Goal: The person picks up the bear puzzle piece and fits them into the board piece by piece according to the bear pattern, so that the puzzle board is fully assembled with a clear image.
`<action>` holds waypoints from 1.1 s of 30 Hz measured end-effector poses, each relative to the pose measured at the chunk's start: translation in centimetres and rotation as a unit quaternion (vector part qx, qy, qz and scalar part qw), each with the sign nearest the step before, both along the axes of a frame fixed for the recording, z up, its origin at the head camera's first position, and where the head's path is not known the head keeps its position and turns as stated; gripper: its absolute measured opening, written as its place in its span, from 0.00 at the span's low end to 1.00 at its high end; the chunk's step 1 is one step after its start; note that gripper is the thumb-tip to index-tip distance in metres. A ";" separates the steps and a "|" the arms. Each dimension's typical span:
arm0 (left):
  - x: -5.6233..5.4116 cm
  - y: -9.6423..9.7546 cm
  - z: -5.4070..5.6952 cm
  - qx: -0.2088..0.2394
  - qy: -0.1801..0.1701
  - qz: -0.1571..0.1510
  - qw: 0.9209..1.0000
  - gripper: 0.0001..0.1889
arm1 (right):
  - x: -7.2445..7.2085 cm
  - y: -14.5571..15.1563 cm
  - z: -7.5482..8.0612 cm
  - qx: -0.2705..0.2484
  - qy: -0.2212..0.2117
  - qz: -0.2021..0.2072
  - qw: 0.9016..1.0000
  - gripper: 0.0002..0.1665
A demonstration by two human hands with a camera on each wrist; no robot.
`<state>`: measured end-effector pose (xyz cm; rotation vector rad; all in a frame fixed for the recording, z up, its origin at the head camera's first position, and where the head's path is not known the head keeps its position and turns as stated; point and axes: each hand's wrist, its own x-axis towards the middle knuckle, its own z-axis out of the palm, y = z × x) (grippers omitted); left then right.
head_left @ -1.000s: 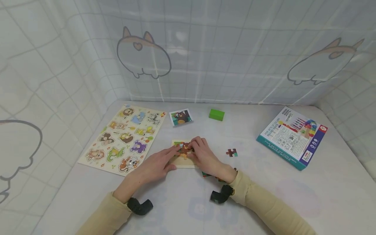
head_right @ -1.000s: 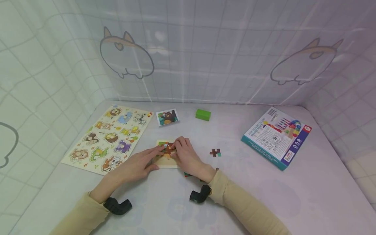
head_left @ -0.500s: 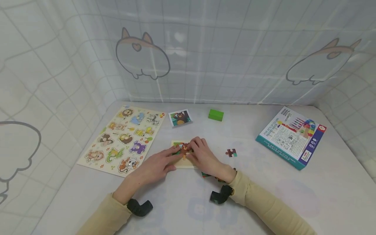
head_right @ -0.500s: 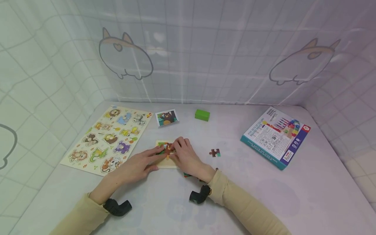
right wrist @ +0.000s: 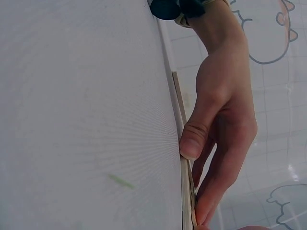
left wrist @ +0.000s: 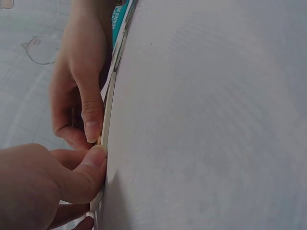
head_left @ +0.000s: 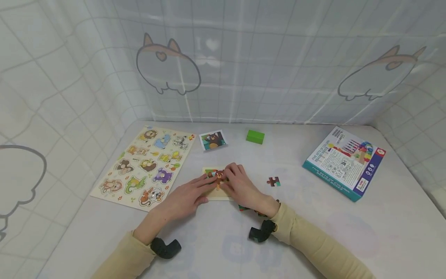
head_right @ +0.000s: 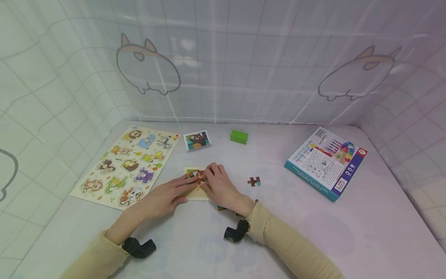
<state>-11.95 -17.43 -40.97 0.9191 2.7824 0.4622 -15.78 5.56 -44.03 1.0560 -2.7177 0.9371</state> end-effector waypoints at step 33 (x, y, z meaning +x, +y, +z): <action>0.3 0.2 -0.3 0.020 0.009 -0.024 0.999 0.29 | 0.0 0.0 0.2 0.024 -0.023 -0.011 0.999 0.10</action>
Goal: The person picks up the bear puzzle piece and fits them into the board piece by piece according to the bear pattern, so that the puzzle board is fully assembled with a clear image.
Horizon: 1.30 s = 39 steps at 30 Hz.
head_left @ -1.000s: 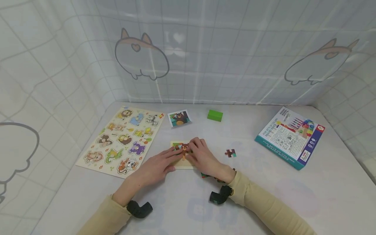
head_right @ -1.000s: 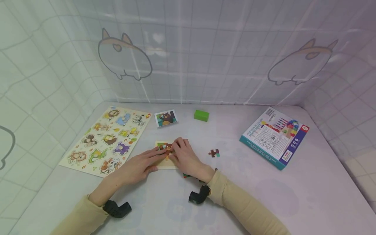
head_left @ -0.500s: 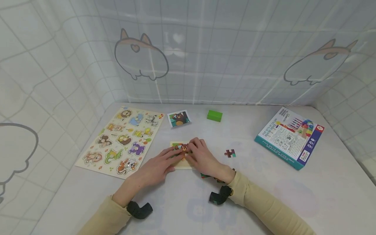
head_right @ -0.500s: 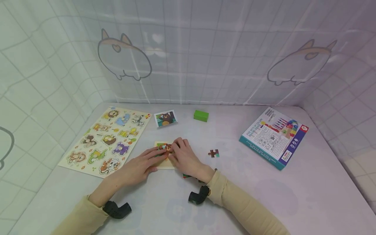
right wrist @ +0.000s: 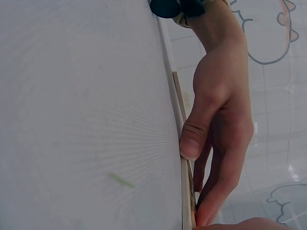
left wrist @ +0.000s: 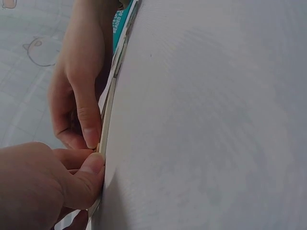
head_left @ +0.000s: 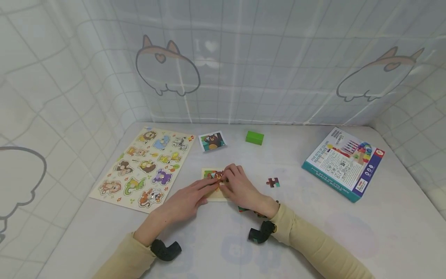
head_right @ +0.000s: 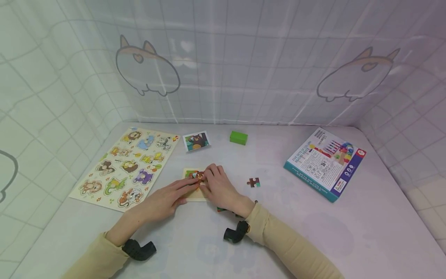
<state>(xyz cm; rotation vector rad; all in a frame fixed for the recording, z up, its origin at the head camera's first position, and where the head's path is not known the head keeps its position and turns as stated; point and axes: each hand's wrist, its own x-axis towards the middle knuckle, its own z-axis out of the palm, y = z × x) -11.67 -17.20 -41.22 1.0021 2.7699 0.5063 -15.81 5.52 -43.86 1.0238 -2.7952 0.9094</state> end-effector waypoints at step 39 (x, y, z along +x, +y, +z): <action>-0.1 -0.2 -0.3 0.000 -0.004 0.001 1.000 0.28 | 1.0 12.3 2.8 -0.042 -0.060 -0.032 0.997 0.25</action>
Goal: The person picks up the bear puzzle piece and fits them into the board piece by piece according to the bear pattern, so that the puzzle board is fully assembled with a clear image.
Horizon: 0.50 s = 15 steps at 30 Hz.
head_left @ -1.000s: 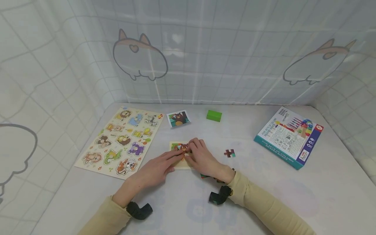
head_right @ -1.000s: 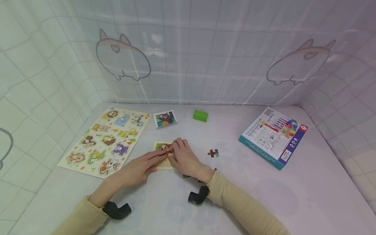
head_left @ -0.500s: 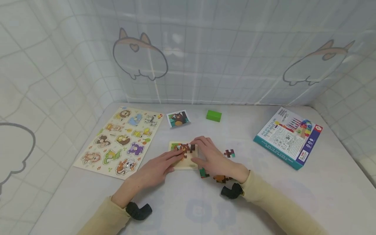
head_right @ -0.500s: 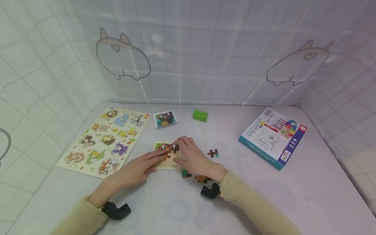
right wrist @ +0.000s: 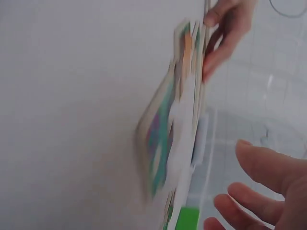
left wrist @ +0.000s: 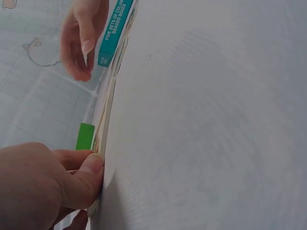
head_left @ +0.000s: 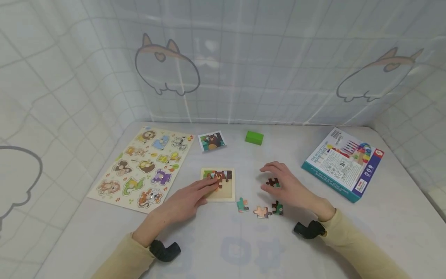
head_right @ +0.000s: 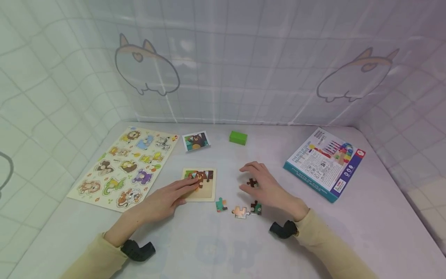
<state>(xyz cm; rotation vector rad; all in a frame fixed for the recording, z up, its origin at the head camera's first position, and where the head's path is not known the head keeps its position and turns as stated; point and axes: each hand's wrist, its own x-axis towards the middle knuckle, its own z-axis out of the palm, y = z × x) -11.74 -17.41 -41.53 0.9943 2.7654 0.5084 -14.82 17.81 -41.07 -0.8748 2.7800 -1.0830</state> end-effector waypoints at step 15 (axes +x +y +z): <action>0.1 0.2 0.1 -0.003 -0.008 0.006 1.000 0.29 | -1.8 4.6 -2.2 0.017 0.000 -0.007 1.000 0.24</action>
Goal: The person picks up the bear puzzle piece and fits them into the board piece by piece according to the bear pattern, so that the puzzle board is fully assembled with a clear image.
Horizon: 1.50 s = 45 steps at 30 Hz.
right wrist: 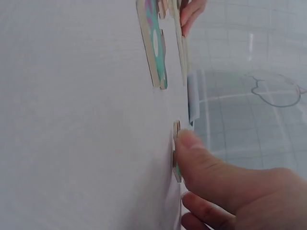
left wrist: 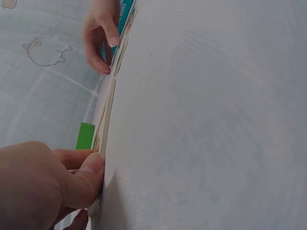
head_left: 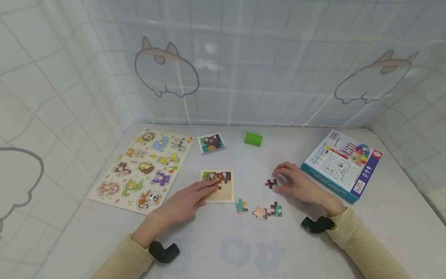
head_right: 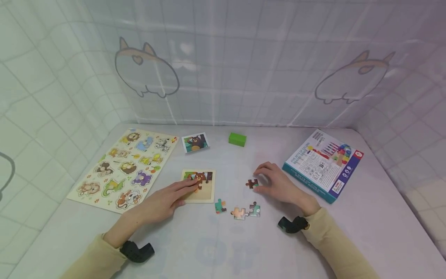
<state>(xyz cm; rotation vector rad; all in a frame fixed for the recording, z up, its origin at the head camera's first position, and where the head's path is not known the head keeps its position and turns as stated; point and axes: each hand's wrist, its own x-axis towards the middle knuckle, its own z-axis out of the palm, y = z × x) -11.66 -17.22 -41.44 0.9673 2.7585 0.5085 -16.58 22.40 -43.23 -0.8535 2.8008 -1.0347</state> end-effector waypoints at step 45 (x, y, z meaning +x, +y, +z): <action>0.1 0.1 -0.1 -0.012 0.005 0.004 1.000 0.28 | 0.0 -0.1 -0.8 -0.027 0.030 0.022 0.999 0.15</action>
